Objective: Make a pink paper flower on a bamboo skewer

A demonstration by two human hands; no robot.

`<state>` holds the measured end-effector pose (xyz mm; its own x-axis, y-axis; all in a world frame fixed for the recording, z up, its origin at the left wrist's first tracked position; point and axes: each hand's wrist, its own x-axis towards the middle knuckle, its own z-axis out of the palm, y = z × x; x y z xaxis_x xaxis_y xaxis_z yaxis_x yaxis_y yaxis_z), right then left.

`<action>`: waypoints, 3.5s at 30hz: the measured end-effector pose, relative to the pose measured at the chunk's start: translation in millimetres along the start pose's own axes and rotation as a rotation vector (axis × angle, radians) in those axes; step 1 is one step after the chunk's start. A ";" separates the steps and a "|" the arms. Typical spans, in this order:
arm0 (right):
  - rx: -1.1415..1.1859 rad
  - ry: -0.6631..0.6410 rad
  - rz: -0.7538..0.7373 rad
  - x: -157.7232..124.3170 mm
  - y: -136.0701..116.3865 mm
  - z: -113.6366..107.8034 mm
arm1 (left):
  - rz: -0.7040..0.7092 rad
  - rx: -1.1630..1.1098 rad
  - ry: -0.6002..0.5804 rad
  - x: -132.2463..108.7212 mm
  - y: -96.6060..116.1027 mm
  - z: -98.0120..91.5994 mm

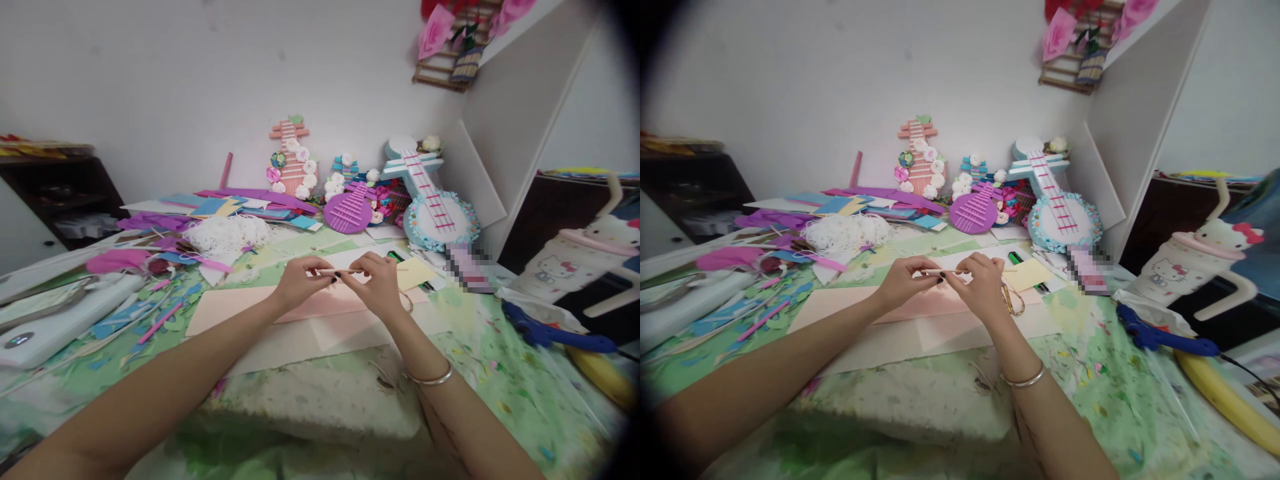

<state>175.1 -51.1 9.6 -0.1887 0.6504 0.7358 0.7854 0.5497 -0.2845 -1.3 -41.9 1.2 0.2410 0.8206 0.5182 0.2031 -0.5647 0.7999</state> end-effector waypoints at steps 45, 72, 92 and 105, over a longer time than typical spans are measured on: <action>0.096 -0.126 0.031 3.0 7.5 -1.0 | 0.092 0.174 -0.034 0.4 -2.5 -2.9; 0.066 -0.104 0.038 1.8 7.2 2.3 | 0.088 0.194 -0.021 0.3 -2.1 -2.8; 0.021 -0.194 0.034 1.6 8.9 1.9 | 0.117 0.210 -0.066 -0.2 -5.4 -0.9; 0.073 -0.177 0.038 0.7 7.8 2.6 | 0.122 0.200 -0.046 0.0 -6.2 -1.8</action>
<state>179.6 -45.0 6.3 -0.2654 0.7497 0.6063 0.7503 0.5555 -0.3585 -4.3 -38.2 -3.2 0.3172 0.7432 0.5892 0.3525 -0.6691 0.6542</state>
